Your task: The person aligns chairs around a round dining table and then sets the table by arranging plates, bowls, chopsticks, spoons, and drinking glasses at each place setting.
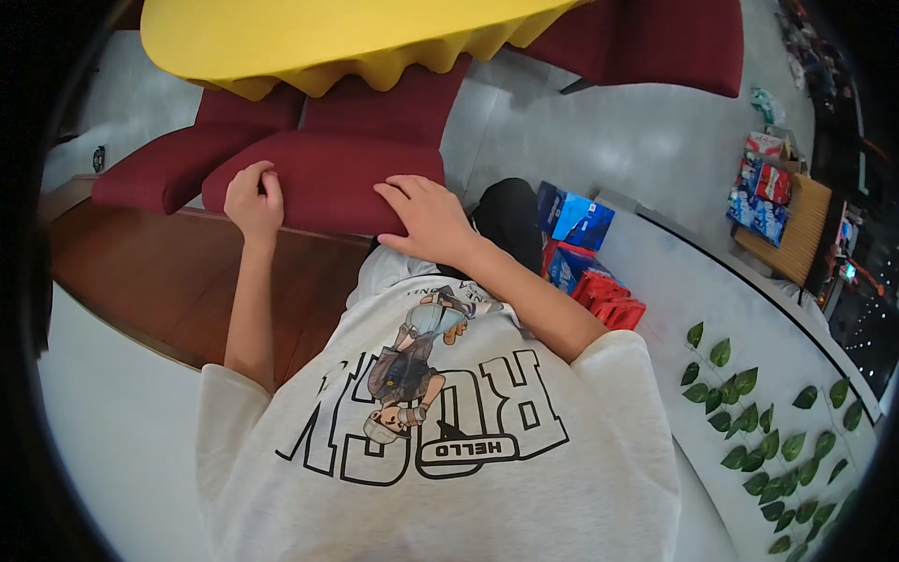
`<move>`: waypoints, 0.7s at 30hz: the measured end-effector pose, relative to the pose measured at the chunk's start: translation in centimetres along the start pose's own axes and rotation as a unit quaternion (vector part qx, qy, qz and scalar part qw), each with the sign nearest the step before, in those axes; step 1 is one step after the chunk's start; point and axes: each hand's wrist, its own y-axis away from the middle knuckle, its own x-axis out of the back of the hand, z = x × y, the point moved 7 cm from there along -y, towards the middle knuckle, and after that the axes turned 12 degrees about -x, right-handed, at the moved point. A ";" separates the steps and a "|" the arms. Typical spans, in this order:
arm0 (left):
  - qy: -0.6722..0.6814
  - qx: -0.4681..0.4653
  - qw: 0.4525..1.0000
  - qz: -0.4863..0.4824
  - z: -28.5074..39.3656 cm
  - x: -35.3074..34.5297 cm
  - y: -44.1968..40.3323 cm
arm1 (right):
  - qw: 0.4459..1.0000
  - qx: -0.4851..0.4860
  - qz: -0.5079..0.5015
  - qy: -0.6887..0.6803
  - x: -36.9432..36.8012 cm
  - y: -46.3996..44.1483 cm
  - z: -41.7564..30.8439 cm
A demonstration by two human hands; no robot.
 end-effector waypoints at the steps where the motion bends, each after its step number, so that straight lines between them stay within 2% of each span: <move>1: -0.013 0.015 1.000 -0.024 -0.3 -0.3 0.3 | 1.000 -0.004 -0.004 -0.011 0.2 -0.1 0.4; 4: -0.014 0.017 0.999 -0.049 -0.5 -0.3 0.3 | 0.996 0.038 -0.032 -0.077 0.2 -0.4 2.1; 5: -0.012 0.061 0.996 -0.068 -0.9 -0.4 0.7 | 0.993 0.064 -0.039 -0.092 0.2 -0.4 2.8; 6: -0.016 0.061 0.995 -0.077 -0.3 -0.4 0.9 | 0.989 0.088 -0.046 -0.107 0.3 0.2 3.4; 8: -0.200 -0.030 0.979 -0.012 2.2 1.1 -0.3 | 0.984 0.080 -0.073 -0.139 1.1 1.3 5.7; 9: -0.238 -0.003 0.971 -0.039 1.7 0.9 0.9 | 0.980 0.070 -0.093 -0.164 1.7 1.2 6.9; 10: -0.245 -0.014 0.969 -0.039 3.1 0.4 1.1 | 0.978 0.074 -0.085 -0.173 3.1 1.2 8.1; 12: -0.355 0.120 0.927 -0.033 4.3 0.5 1.9 | 0.964 -0.028 -0.222 -0.144 4.0 2.4 11.8; 15: -0.329 0.128 0.934 -0.061 8.3 -1.7 1.8 | 0.979 -0.056 -0.157 -0.117 7.8 4.6 17.8; 18: -0.262 0.082 0.958 -0.083 16.5 -5.9 -1.7 | 0.984 -0.084 -0.080 -0.133 11.8 7.5 24.3; 20: -0.140 0.048 0.983 -0.111 24.0 -10.1 -5.5 | 0.963 -0.169 -0.077 -0.194 13.9 9.5 29.2; 21: -0.048 0.103 0.987 -0.114 27.0 -12.5 -6.5 | 0.958 -0.184 -0.028 -0.219 15.2 10.5 31.1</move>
